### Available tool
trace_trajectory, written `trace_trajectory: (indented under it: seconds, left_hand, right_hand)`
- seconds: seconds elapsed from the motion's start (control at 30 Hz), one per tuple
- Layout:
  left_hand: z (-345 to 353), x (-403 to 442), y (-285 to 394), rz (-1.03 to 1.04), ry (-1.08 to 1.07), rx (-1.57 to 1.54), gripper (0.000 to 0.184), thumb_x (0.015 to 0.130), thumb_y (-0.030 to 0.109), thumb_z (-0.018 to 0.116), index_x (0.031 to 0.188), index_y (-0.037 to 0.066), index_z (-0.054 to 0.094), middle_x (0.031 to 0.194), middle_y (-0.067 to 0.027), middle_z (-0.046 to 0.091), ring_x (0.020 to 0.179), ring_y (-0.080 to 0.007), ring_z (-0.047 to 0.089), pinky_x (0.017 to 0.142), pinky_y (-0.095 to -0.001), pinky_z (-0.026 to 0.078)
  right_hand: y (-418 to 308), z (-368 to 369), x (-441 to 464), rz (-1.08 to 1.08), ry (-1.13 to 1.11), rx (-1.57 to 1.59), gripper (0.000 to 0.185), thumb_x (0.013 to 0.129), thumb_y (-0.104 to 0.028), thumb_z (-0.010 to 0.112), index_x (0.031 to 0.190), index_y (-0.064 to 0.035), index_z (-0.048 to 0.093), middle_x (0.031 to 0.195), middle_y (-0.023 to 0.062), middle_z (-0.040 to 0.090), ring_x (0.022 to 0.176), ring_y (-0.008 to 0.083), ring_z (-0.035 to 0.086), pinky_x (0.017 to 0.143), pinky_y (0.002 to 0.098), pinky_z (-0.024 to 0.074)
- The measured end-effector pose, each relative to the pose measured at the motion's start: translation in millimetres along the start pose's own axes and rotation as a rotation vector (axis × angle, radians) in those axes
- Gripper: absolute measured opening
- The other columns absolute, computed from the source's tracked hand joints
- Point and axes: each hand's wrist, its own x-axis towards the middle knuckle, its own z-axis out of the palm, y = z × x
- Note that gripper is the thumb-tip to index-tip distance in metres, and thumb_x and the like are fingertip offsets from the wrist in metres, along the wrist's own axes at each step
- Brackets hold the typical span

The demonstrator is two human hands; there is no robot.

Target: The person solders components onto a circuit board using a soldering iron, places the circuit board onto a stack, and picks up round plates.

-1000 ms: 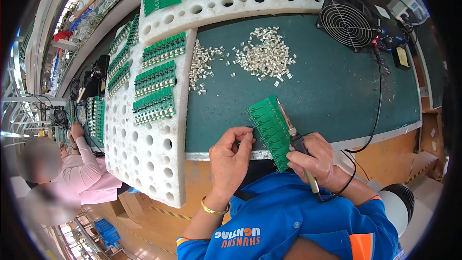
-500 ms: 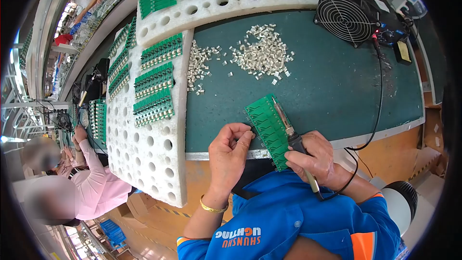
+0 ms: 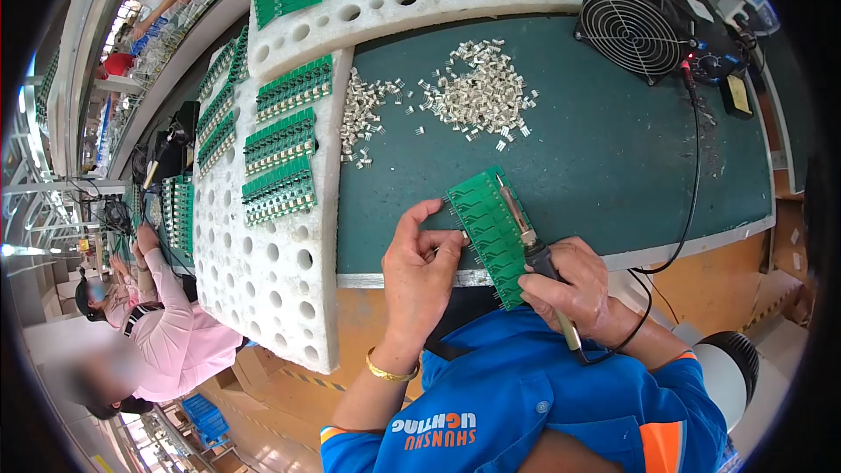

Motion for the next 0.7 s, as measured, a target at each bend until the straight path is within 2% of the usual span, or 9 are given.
trace_trajectory:
  seconds: [0.23, 0.53, 0.7]
  left_hand:
    - [1.3, 1.5, 1.8, 0.010, 0.012, 0.041, 0.045, 0.087, -0.001, 0.059, 0.129, -0.004, 0.044, 0.083, -0.0068, 0.069, 0.077, -0.0065, 0.062, 0.066, -0.0178, 0.045]
    - [2.8, 2.2, 2.4, 0.029, 0.035, 0.081, 0.044, 0.087, 0.000, 0.060, 0.128, -0.004, 0.046, 0.080, -0.0055, 0.068, 0.068, -0.0027, 0.057, 0.055, -0.0170, 0.042]
    - [4.8, 3.1, 4.9, 0.039, 0.029, 0.116, 0.042, 0.086, 0.000, 0.060, 0.127, -0.004, 0.047, 0.080, -0.0050, 0.068, 0.069, -0.0027, 0.058, 0.056, -0.0169, 0.042]
  right_hand:
    - [-0.8, 0.3, 0.7, -0.001, 0.016, 0.002, 0.037, 0.066, -0.008, 0.075, 0.100, -0.0129, 0.061, 0.073, 0.0079, 0.052, 0.064, 0.0263, 0.056, 0.060, 0.0370, 0.0464]
    - [-1.2, 0.4, 1.9, -0.008, 0.012, -0.002, 0.035, 0.067, -0.007, 0.074, 0.100, -0.0126, 0.062, 0.073, 0.0076, 0.053, 0.064, 0.0260, 0.056, 0.060, 0.0371, 0.0467]
    - [-2.3, -0.3, 3.8, -0.006, 0.016, 0.005, 0.035, 0.069, -0.007, 0.074, 0.101, -0.0125, 0.061, 0.074, 0.0080, 0.054, 0.064, 0.0264, 0.057, 0.061, 0.0373, 0.0471]
